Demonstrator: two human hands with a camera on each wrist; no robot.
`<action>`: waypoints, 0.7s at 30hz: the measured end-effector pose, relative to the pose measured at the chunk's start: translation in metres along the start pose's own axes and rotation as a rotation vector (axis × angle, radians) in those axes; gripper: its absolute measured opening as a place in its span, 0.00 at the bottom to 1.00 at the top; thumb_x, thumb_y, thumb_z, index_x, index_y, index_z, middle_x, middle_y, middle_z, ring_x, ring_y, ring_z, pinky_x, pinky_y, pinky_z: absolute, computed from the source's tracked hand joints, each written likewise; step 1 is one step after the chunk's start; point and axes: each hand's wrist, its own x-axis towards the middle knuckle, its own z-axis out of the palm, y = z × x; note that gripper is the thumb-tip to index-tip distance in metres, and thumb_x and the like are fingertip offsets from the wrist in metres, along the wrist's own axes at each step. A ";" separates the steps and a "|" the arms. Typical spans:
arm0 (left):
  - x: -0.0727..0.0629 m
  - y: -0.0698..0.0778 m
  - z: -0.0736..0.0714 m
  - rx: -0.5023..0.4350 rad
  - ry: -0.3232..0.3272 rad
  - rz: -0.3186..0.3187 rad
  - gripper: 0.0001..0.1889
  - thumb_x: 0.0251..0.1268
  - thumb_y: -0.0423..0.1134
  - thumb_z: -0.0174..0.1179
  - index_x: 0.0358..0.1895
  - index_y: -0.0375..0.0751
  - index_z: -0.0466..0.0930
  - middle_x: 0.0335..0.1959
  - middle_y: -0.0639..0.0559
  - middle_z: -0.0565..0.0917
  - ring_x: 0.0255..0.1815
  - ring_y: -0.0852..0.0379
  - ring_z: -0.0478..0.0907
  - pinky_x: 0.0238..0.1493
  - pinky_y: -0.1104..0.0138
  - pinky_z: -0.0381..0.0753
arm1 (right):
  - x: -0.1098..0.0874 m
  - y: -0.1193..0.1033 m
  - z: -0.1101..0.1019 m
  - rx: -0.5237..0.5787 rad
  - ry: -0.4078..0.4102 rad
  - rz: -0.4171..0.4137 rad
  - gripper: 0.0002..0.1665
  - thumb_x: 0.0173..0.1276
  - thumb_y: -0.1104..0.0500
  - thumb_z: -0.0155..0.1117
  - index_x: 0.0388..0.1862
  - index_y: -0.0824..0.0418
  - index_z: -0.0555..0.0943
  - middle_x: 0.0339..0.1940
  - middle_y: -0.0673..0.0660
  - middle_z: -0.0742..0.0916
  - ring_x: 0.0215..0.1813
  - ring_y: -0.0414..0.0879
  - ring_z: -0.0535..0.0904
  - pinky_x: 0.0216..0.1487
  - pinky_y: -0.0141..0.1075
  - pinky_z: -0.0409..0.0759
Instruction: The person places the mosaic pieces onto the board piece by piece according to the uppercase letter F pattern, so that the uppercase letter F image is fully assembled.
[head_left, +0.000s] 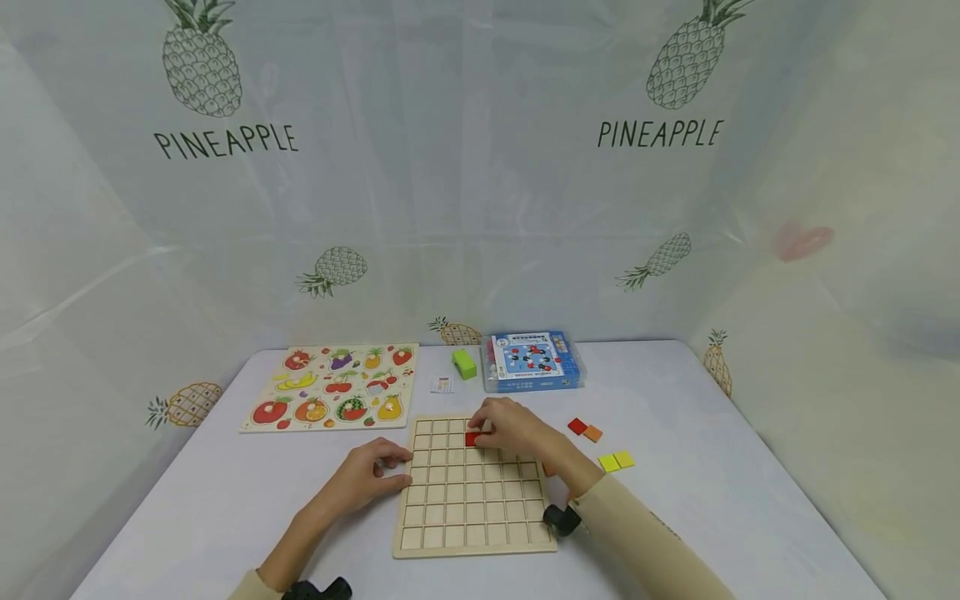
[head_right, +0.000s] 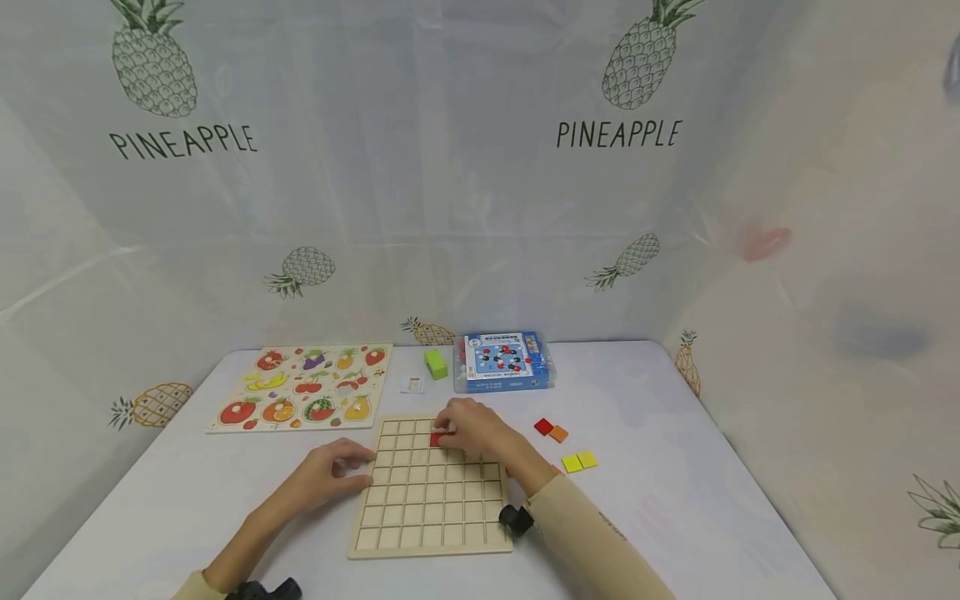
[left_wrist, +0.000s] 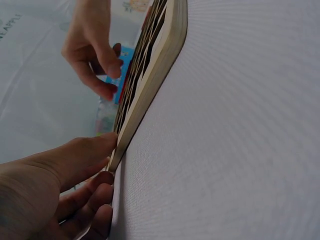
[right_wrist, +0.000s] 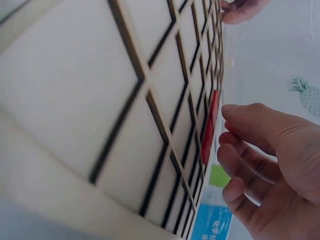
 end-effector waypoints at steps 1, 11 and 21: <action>0.000 0.000 0.000 0.000 -0.001 0.000 0.16 0.55 0.45 0.72 0.46 0.44 0.85 0.41 0.53 0.83 0.39 0.55 0.76 0.36 0.72 0.75 | -0.001 0.001 -0.002 0.004 0.004 -0.001 0.14 0.64 0.58 0.70 0.48 0.59 0.86 0.43 0.53 0.86 0.37 0.39 0.77 0.40 0.29 0.77; 0.001 0.001 -0.001 0.023 -0.001 -0.013 0.16 0.55 0.46 0.72 0.46 0.46 0.85 0.42 0.55 0.83 0.40 0.57 0.77 0.36 0.73 0.74 | -0.024 0.026 -0.025 0.003 0.050 0.055 0.14 0.65 0.58 0.68 0.48 0.60 0.86 0.44 0.54 0.87 0.35 0.40 0.76 0.37 0.31 0.76; 0.001 0.002 -0.001 0.023 -0.006 -0.020 0.16 0.54 0.46 0.72 0.46 0.45 0.85 0.42 0.54 0.83 0.40 0.57 0.76 0.37 0.73 0.74 | -0.059 0.065 -0.039 0.013 0.112 0.165 0.14 0.63 0.59 0.69 0.48 0.62 0.86 0.43 0.54 0.87 0.33 0.40 0.74 0.34 0.29 0.75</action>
